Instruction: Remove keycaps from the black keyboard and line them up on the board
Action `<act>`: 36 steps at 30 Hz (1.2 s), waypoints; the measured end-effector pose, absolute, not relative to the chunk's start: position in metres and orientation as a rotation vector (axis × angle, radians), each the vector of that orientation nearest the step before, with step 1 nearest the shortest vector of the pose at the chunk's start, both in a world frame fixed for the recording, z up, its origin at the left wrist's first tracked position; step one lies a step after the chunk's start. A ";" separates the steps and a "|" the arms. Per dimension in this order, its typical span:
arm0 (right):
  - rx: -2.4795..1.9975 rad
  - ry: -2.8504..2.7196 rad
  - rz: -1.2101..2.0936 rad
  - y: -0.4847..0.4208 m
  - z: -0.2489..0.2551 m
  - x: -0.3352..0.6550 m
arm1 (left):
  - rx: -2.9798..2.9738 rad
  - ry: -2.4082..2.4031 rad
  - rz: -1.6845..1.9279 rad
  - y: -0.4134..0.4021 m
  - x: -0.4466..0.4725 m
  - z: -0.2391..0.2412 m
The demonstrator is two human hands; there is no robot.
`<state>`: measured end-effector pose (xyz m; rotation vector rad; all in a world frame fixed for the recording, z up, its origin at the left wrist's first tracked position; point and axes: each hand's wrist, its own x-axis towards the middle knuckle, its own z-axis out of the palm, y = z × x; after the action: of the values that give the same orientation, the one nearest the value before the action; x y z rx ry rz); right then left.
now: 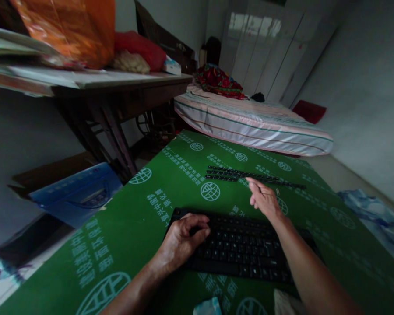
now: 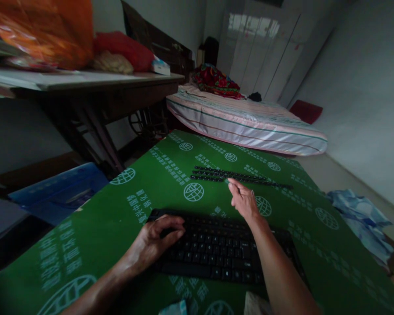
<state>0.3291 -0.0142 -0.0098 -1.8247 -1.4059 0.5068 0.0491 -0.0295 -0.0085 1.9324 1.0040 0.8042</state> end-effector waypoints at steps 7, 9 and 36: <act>-1.734 -1.215 0.618 -0.058 0.004 0.312 | 1.960 0.996 0.795 -0.029 0.050 -0.009; -1.679 -1.175 0.642 -0.063 0.008 0.307 | 1.965 0.992 0.799 -0.029 0.050 -0.010; -1.308 -0.991 0.851 -0.078 -0.014 0.287 | 1.989 1.005 0.791 -0.029 0.054 -0.013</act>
<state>0.2869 -0.0778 -0.0138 -1.3083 -0.9905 0.8509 0.0544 -0.0291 -0.0135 1.9893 1.0049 0.7912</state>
